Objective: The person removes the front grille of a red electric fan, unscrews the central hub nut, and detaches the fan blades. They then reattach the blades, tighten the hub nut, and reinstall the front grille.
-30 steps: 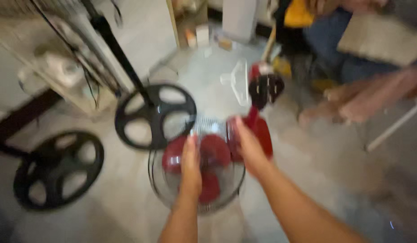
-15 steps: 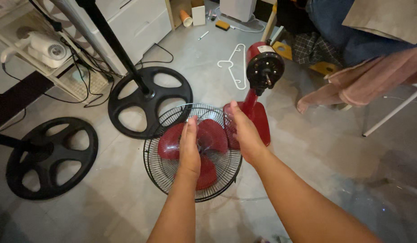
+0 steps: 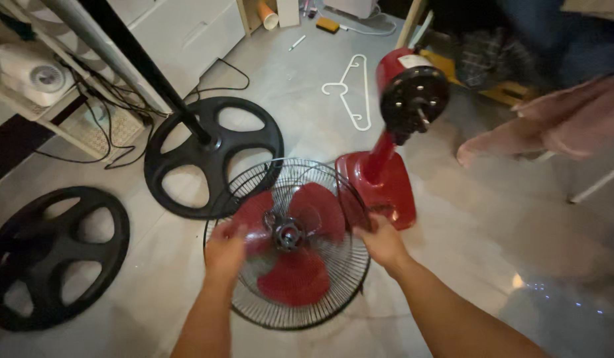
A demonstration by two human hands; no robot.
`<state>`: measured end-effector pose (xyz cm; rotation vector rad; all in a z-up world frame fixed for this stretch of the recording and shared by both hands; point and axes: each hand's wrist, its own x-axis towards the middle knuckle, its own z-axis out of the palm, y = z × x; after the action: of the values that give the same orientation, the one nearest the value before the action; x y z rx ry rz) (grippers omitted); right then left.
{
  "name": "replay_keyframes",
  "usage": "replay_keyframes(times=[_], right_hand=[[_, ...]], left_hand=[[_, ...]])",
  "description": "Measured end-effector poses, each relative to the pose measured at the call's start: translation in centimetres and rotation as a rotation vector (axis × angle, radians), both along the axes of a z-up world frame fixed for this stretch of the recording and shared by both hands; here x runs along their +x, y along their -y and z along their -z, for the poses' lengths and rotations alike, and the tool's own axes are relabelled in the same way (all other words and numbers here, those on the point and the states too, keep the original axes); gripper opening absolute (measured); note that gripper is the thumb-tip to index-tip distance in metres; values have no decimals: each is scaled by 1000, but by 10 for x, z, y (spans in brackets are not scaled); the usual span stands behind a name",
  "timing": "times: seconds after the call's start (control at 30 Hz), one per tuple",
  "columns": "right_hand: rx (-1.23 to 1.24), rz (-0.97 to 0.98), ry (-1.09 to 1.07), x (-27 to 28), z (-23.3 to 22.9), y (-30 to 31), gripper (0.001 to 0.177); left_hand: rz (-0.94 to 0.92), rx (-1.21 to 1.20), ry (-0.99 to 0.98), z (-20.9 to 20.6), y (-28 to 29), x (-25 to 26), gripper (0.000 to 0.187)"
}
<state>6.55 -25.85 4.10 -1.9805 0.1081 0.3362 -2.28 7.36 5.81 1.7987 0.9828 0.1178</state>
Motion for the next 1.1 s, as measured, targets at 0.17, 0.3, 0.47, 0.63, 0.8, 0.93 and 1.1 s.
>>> replay_keyframes(times=[0.17, 0.3, 0.47, 0.63, 0.8, 0.93, 1.1], right_hand=[[-436, -11, -22, 30, 71, 17, 81], [-510, 4, -66, 46, 104, 20, 85], [-496, -150, -60, 60, 127, 14, 48], [-570, -103, -25, 65, 120, 5, 47], [-512, -13, -252, 64, 93, 1, 40], [-346, 22, -22, 62, 75, 9, 45], [3, 155, 17, 74, 61, 28, 38]], left_hand=[[56, 222, 90, 91, -61, -19, 63], [3, 128, -213, 153, -78, -48, 77], [11, 512, -284, 204, -89, -56, 91], [-18, 103, -439, 226, -110, -49, 69], [-205, 111, -243, 260, -105, -65, 51], [-184, 145, -124, 273, -109, -75, 50], [-26, 136, 33, 249, -112, -63, 51]])
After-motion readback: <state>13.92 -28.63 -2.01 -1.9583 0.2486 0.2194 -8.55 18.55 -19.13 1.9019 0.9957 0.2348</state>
